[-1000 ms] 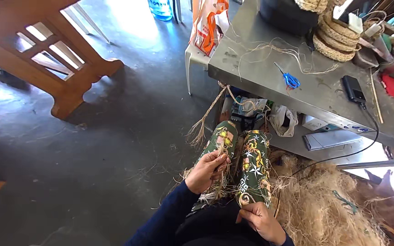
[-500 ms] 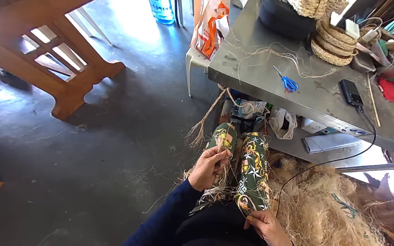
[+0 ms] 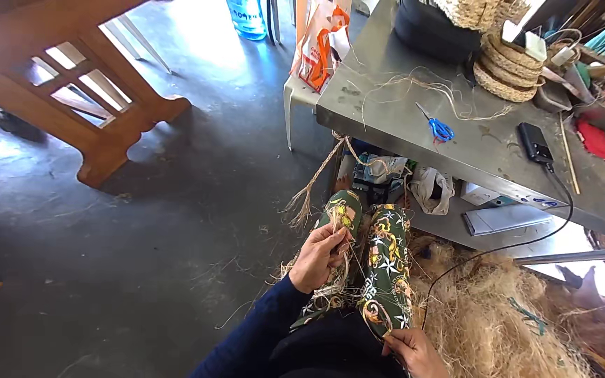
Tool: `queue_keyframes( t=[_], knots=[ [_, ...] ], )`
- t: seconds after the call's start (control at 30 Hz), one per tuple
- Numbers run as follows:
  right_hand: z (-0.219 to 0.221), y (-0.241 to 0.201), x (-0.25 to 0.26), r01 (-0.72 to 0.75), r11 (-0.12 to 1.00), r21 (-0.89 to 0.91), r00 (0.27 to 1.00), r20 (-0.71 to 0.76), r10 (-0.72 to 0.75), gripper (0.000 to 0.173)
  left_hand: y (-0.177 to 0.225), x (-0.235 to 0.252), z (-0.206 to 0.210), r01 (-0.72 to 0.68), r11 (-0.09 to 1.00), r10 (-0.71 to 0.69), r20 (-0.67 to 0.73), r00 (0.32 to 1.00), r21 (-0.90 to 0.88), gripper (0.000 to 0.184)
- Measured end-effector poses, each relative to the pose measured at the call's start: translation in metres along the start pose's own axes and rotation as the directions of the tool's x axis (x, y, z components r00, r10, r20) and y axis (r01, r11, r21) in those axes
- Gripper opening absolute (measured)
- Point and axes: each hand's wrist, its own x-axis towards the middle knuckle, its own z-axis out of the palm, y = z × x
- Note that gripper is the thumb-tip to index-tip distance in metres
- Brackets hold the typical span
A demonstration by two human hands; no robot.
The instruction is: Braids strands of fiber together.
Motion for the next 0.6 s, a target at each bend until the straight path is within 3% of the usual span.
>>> queue_keyframes(
  t=[0.3, 0.47, 0.6],
  knots=[
    [-0.001, -0.008, -0.002, -0.077, 0.982, -0.174, 0.997, 0.01, 0.08, 0.031, -0.003, 0.0, 0.002, -0.068, 0.992, 0.067, 0.014, 0.998, 0.107, 0.036],
    [-0.004, -0.011, 0.002, -0.106, 0.959, -0.265, 0.993, 0.021, 0.115, 0.033, -0.009, 0.003, -0.007, -0.211, 0.856, 0.24, -0.001, 0.971, 0.473, 0.028],
    [-0.003, -0.014, 0.003, -0.116, 0.944, -0.309, 0.992, 0.016, 0.128, 0.034, -0.011, 0.005, -0.014, -0.258, 0.778, 0.321, -0.009, 0.947, 0.573, 0.028]
  ],
)
